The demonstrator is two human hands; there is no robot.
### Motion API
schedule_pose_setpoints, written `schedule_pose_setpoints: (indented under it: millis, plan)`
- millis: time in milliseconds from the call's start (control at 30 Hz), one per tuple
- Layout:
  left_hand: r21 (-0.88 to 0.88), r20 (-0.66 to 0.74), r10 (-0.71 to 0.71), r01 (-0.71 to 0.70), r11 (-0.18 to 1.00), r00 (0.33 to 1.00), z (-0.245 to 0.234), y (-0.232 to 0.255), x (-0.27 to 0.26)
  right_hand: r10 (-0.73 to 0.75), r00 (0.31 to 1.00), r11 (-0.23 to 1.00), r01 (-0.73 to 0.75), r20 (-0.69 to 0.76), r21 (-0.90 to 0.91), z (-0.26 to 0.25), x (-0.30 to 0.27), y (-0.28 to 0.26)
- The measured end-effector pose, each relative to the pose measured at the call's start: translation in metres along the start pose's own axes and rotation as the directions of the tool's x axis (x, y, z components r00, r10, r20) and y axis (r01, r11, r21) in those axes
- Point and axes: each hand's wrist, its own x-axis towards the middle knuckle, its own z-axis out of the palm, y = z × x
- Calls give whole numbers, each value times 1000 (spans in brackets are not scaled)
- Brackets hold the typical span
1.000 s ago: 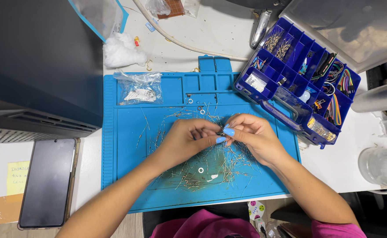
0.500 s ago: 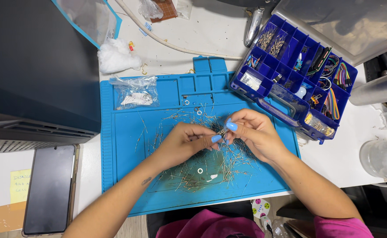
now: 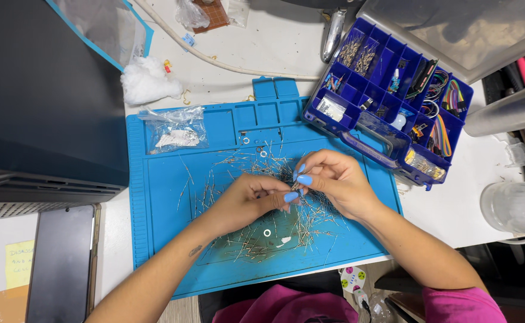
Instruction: The person sits on the floor and organizes a pile of thin, copper-colored wires on a blue cutting mat. They pick up individual wires, separate them, and place them into a blue compartmentalized storage box.
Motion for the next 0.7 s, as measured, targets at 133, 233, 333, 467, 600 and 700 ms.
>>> schedule_pose_setpoints:
  millis: [133, 233, 333, 467, 600, 700]
  plan:
    - [-9, 47, -13, 14, 1000, 999, 0, 4, -1, 4, 999, 1000, -4, 41, 6, -7, -1, 0]
    - [-16, 61, -16, 17, 1000, 998, -2, 3, 0, -29, 991, 999, 34, 133, -36, 4, 1, -18]
    - [-7, 57, -41, 41, 999, 998, -1, 3, 1, -66, 982, 983, 95, 177, -156, 2, 3, -27]
    - [25, 28, 16, -16, 1000, 999, 0, 3, 1, -115, 976, 958, 158, 185, -239, 0, 7, -36]
    - [5, 2, 59, -60, 998, 998, -5, -1, 3, -155, 979, 905, 194, 132, -378, -3, 20, -64]
    - [11, -100, 85, -84, 996, 991, -9, 0, 5, -219, 969, 808, 113, -117, -579, -23, 47, -105]
